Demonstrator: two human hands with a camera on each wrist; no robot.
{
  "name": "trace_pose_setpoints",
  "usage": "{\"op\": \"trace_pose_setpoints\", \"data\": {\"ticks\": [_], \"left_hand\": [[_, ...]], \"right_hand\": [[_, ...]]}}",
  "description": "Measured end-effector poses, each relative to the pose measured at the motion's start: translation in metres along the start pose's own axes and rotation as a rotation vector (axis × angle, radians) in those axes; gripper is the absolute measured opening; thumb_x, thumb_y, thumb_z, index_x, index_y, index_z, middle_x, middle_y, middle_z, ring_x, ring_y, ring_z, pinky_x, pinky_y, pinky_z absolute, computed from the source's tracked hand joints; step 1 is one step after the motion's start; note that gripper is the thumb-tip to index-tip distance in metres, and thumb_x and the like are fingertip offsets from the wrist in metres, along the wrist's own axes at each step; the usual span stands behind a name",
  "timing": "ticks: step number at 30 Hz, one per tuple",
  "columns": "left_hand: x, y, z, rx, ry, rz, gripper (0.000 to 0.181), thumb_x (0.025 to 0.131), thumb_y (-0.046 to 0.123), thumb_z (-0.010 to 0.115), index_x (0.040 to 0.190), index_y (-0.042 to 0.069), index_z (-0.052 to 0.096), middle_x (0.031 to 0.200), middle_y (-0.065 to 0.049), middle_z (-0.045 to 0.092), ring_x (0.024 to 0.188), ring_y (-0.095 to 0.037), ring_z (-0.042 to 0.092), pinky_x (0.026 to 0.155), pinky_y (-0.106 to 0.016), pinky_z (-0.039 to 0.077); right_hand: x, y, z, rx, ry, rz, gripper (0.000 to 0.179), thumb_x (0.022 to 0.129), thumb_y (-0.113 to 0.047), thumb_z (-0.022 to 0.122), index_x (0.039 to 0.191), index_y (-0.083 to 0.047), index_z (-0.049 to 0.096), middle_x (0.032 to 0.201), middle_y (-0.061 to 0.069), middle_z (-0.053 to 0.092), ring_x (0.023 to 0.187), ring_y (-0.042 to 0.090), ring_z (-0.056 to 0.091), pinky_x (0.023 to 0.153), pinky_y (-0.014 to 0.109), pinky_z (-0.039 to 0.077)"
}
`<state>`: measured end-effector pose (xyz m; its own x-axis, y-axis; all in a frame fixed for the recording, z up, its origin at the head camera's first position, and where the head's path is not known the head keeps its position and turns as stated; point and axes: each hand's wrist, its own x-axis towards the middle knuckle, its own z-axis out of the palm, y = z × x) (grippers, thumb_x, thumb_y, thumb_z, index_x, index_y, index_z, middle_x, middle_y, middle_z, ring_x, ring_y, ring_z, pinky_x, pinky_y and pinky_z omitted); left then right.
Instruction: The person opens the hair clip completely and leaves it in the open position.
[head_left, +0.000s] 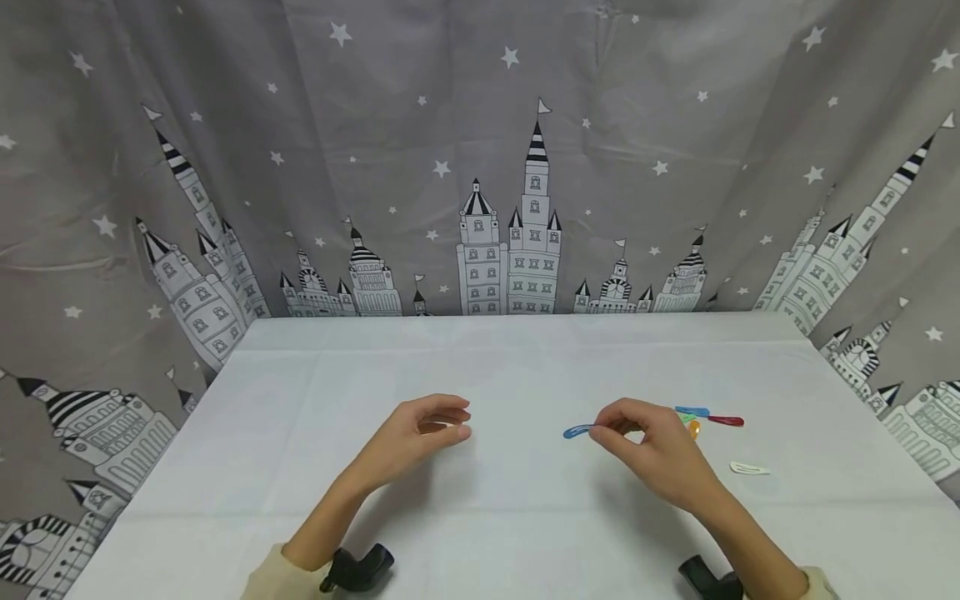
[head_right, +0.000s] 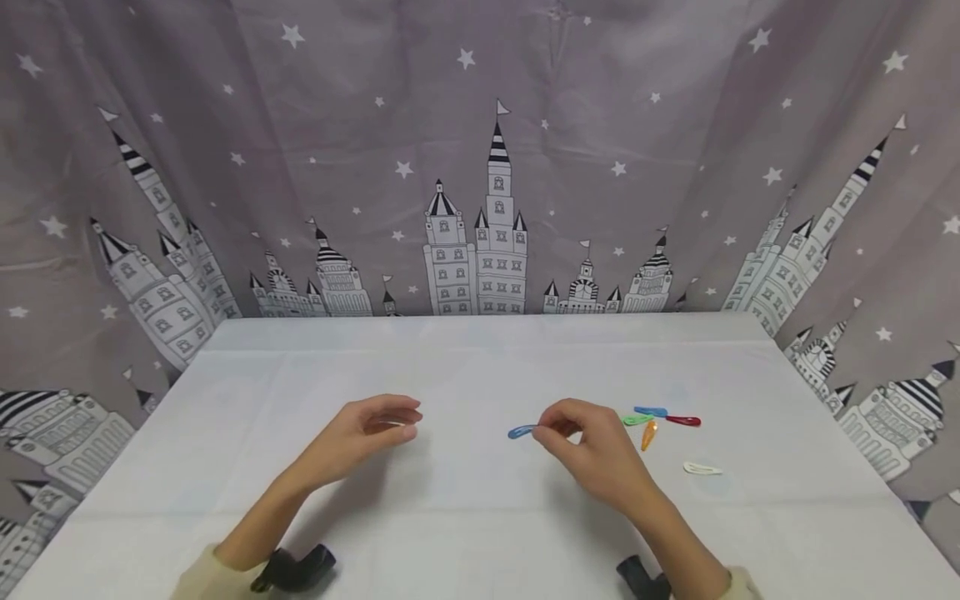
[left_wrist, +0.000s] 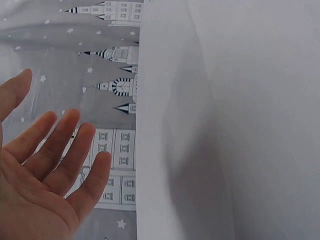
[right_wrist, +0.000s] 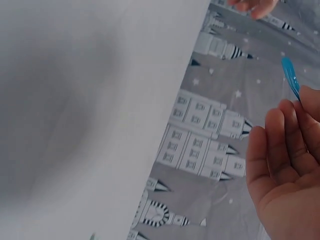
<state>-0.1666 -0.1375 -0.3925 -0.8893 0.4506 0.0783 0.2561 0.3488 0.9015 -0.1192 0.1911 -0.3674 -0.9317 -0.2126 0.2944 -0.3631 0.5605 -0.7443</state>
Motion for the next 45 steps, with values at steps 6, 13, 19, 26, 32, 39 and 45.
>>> {"op": "trace_pose_setpoints", "data": {"ticks": [6,13,19,26,32,39,45], "left_hand": [[0.002,0.006,0.009,-0.002,-0.030,0.006,0.045,0.093,0.027,0.070,0.128,0.001,0.061,0.119,-0.013,0.066,0.108,-0.020,0.063,0.097,-0.044,0.047],[0.004,0.009,0.023,-0.006,-0.062,0.002,0.045,0.092,0.028,0.071,0.127,0.001,0.061,0.116,-0.013,0.066,0.105,-0.019,0.063,0.095,-0.040,0.048],[0.007,0.008,0.034,-0.025,-0.092,0.010,0.043,0.093,0.028,0.070,0.125,0.000,0.062,0.114,-0.008,0.068,0.104,-0.017,0.063,0.096,-0.039,0.047],[0.008,0.009,0.041,-0.057,-0.111,0.057,0.029,0.095,0.026,0.067,0.117,0.007,0.069,0.111,-0.003,0.069,0.102,-0.016,0.064,0.094,-0.037,0.049],[0.009,0.010,0.043,-0.044,-0.085,0.085,0.024,0.095,0.024,0.068,0.108,0.005,0.073,0.100,0.003,0.072,0.095,-0.013,0.066,0.090,-0.038,0.050],[0.011,0.012,0.043,-0.043,-0.087,0.122,0.020,0.095,0.021,0.068,0.104,0.004,0.075,0.096,0.005,0.072,0.091,-0.013,0.067,0.091,-0.038,0.050],[0.010,0.011,0.043,-0.005,-0.091,0.114,0.019,0.094,0.022,0.070,0.102,0.007,0.076,0.093,0.008,0.072,0.090,-0.011,0.066,0.091,-0.041,0.049]], "right_hand": [[0.006,-0.008,0.016,0.069,-0.004,-0.004,0.004,0.090,-0.013,0.073,0.090,-0.012,0.070,0.081,-0.008,0.067,0.079,0.014,0.061,0.071,0.032,0.052],[0.009,-0.016,0.038,0.106,-0.005,-0.006,0.005,0.090,-0.017,0.074,0.090,-0.011,0.073,0.082,-0.009,0.069,0.078,0.012,0.061,0.069,0.031,0.052],[0.011,-0.017,0.053,0.115,0.013,-0.007,0.008,0.090,-0.016,0.074,0.089,-0.009,0.073,0.081,-0.011,0.069,0.075,0.009,0.062,0.069,0.032,0.053],[0.011,-0.018,0.062,0.147,0.014,-0.049,0.008,0.092,-0.015,0.072,0.087,-0.008,0.073,0.081,-0.011,0.069,0.074,0.009,0.063,0.069,0.033,0.053],[0.011,-0.019,0.062,0.165,0.006,-0.053,0.007,0.091,-0.014,0.072,0.088,-0.008,0.073,0.081,-0.010,0.069,0.074,0.010,0.063,0.068,0.031,0.052],[0.013,-0.017,0.062,0.158,-0.049,-0.038,0.004,0.092,-0.014,0.071,0.091,-0.010,0.073,0.084,-0.005,0.070,0.077,0.011,0.063,0.067,0.032,0.052],[0.012,-0.014,0.061,0.148,-0.146,-0.030,0.008,0.095,-0.015,0.068,0.097,-0.014,0.076,0.093,-0.005,0.071,0.085,0.012,0.063,0.073,0.032,0.052]]}}
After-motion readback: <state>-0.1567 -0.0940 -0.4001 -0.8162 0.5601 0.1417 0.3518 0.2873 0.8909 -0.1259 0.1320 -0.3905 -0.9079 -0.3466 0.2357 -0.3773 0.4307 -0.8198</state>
